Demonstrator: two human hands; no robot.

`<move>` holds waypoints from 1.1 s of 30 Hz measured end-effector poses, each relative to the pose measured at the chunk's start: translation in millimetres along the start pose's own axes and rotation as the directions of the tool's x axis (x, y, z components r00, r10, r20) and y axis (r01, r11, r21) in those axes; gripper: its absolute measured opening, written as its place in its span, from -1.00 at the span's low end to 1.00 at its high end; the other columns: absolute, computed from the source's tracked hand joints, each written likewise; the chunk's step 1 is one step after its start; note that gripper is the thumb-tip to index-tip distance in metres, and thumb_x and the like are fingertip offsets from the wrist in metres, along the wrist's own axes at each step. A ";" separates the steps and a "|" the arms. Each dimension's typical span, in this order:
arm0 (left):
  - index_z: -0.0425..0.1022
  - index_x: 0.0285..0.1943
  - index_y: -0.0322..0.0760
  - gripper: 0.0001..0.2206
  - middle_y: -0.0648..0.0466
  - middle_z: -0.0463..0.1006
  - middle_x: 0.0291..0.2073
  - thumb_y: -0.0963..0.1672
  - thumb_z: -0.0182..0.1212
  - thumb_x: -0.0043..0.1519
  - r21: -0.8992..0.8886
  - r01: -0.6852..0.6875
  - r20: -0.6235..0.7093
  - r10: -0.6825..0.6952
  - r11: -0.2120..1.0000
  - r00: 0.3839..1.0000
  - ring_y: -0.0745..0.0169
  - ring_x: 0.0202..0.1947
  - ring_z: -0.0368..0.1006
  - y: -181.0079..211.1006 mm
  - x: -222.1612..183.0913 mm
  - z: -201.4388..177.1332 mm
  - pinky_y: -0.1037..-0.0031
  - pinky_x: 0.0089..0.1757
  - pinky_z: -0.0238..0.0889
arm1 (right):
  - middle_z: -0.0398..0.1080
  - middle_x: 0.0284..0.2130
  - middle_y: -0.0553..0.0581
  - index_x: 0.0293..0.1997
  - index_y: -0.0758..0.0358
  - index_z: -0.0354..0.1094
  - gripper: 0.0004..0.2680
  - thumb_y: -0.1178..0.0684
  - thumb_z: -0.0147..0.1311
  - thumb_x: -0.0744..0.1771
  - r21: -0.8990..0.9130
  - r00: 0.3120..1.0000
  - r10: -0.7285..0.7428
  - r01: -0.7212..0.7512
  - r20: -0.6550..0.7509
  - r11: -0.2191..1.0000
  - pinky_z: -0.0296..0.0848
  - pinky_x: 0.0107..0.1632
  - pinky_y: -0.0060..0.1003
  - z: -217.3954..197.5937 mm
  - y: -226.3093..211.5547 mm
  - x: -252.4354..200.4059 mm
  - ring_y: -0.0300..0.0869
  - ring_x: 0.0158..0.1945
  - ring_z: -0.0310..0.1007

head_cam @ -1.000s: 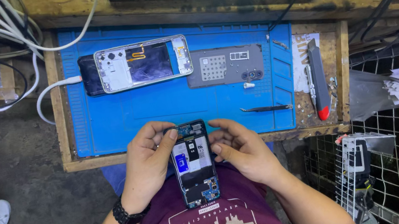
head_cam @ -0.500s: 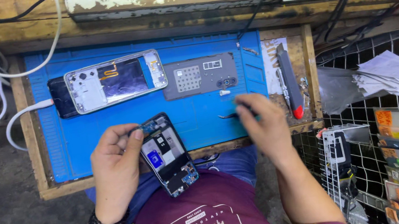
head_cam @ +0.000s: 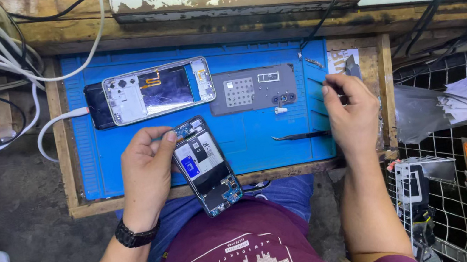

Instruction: The person assembles a mobile phone by fitting a circuit board into the device frame, connecting a ribbon cable with their fingers, and then snapping a green plastic back cover onto the chassis.

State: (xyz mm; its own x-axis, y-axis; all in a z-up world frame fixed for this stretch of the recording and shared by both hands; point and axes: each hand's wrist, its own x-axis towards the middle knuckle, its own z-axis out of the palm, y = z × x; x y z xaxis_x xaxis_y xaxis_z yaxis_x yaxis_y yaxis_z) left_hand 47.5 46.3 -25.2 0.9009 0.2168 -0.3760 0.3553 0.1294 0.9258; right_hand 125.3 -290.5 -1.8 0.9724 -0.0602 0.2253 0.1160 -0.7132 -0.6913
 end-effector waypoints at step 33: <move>0.58 0.01 -0.36 -0.74 0.00 0.63 -0.48 -0.10 0.21 0.25 0.645 -0.083 0.143 -0.013 0.760 0.990 0.20 -0.50 0.58 48.3 -28.8 -21.7 0.39 -0.42 0.34 | 0.19 0.26 0.35 0.39 0.35 0.10 -0.41 0.18 0.25 0.19 0.168 0.649 -0.433 0.430 0.626 0.887 0.16 0.37 0.02 27.3 -73.7 -32.5 0.21 0.35 0.15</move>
State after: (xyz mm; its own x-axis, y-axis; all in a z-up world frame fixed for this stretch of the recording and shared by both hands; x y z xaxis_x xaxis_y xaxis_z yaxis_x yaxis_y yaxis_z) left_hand 33.3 67.3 29.4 0.9225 0.0740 -0.3788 0.3558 -0.5434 0.7604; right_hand 90.7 -216.9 23.2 0.7073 0.7068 0.0158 0.5552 -0.5415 -0.6313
